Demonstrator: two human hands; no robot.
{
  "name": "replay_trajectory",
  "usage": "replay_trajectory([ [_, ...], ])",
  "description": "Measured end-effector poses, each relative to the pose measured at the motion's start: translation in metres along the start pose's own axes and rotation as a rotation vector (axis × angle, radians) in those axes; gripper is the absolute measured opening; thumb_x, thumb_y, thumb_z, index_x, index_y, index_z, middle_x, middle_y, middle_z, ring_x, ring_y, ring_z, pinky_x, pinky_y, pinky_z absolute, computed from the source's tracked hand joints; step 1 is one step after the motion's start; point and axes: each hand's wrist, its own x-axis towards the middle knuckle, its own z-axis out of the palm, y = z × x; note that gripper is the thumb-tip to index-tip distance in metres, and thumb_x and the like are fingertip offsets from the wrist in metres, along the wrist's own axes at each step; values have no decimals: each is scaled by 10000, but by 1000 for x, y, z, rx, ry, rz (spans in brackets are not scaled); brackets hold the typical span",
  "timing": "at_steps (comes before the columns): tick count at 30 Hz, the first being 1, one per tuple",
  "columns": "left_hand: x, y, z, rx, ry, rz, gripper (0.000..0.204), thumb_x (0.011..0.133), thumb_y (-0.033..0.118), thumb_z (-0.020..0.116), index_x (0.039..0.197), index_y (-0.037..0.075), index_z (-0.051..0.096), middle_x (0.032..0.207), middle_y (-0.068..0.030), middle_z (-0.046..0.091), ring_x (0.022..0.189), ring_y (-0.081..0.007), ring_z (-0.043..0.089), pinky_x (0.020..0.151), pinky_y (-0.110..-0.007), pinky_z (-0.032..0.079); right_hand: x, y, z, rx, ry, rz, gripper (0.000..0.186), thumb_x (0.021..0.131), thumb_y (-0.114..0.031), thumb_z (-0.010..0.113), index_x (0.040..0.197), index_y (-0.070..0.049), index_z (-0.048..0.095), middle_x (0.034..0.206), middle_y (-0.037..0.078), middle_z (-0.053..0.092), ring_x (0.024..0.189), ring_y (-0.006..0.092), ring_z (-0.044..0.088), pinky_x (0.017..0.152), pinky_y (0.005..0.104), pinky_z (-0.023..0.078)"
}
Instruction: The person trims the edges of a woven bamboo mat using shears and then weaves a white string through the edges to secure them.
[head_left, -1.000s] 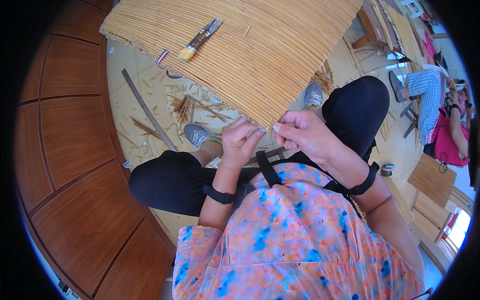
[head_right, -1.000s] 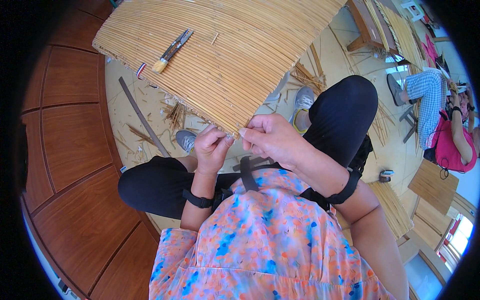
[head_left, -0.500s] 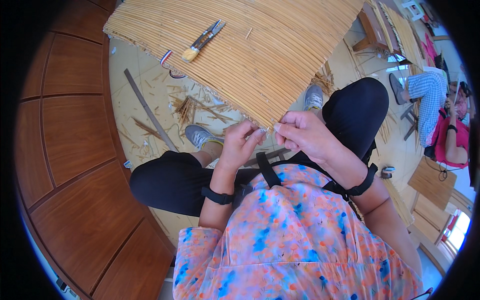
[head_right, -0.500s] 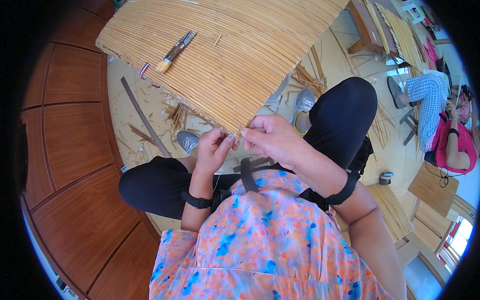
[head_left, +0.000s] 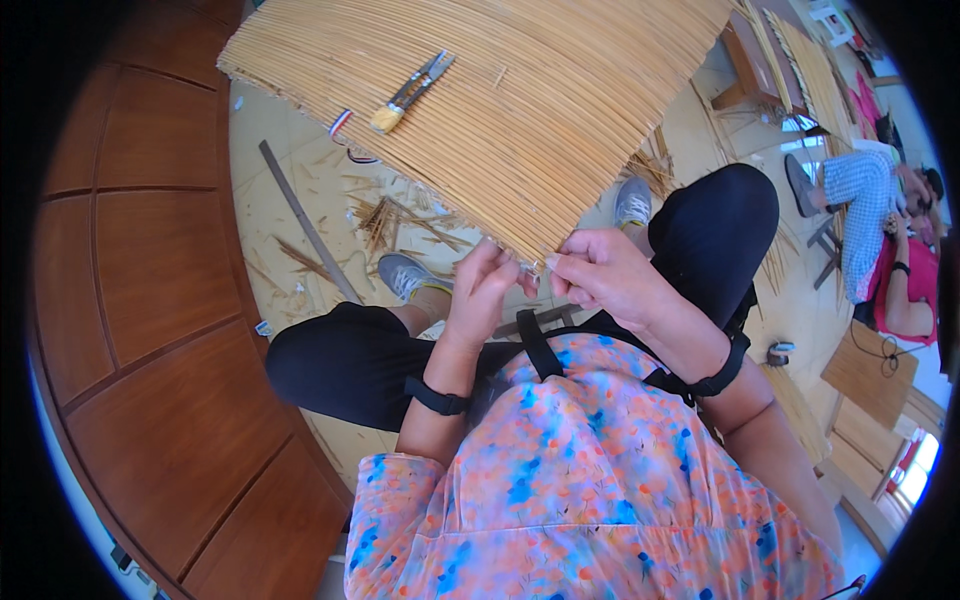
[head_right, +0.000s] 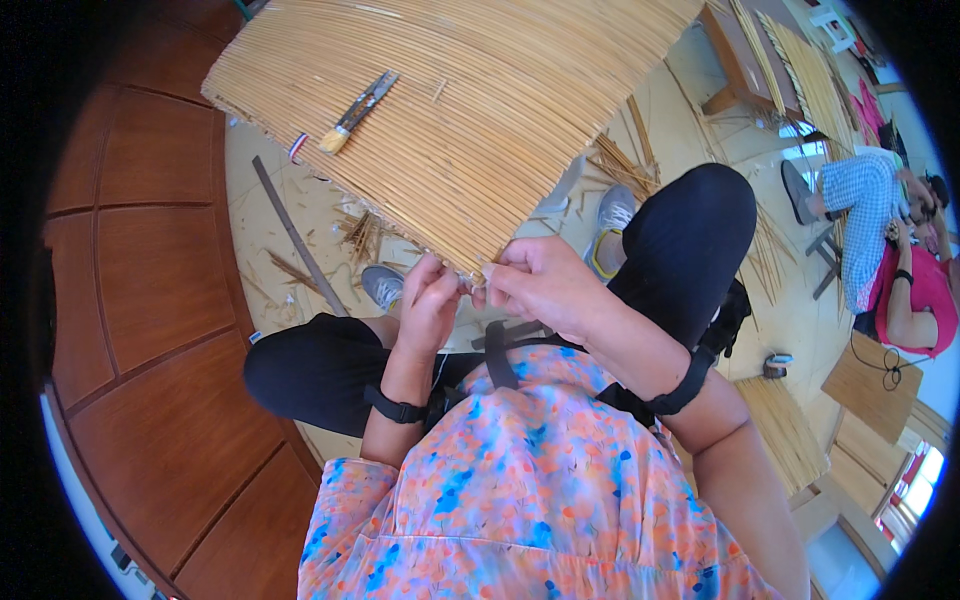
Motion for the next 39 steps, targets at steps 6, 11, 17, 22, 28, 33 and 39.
replay_trajectory([
  [6,11,18,2,192,52,-250,338,838,304,596,1005,15,540,697,11,516,552,-55,456,459,-202,371,2,4,1,-26,86,-30,137,887,-136,534,828,-13,552,674,20,537,490,42,404,420,178,289],
  [11,13,26,27,376,116,-32,346,868,318,565,929,-19,612,722,-7,560,617,-66,494,533,-221,393,4,8,-3,13,49,-45,153,875,-141,561,825,2,548,675,33,545,501,57,424,422,192,313],
  [17,8,29,19,478,70,-134,389,867,403,539,916,19,570,687,5,526,529,-46,430,439,-195,316,6,11,-2,32,44,-49,151,882,-134,548,828,7,549,677,35,547,498,56,420,420,188,309],
  [22,9,23,19,487,79,-140,385,881,393,523,897,11,574,655,2,517,507,-56,429,433,-205,328,4,9,-1,5,43,-48,137,893,-143,520,902,-13,564,682,16,527,490,40,377,419,179,267],
  [28,10,18,18,506,69,-93,381,899,364,500,903,-3,601,617,-7,515,569,-85,471,498,-249,378,4,9,-1,-18,43,-61,146,891,-146,525,906,-7,564,681,19,526,485,44,378,416,179,266],
  [33,8,20,18,523,52,-110,356,904,324,495,944,-12,607,702,-49,578,649,-127,522,594,-288,436,2,7,-1,7,44,-63,151,882,-139,543,831,2,560,668,35,550,494,56,420,420,191,308],
  [39,8,16,20,538,83,-75,347,900,303,503,988,-22,589,801,-86,607,740,-149,546,687,-306,457,2,6,2,21,56,-64,134,881,-122,534,847,6,553,671,40,545,481,54,402,409,191,284],
])
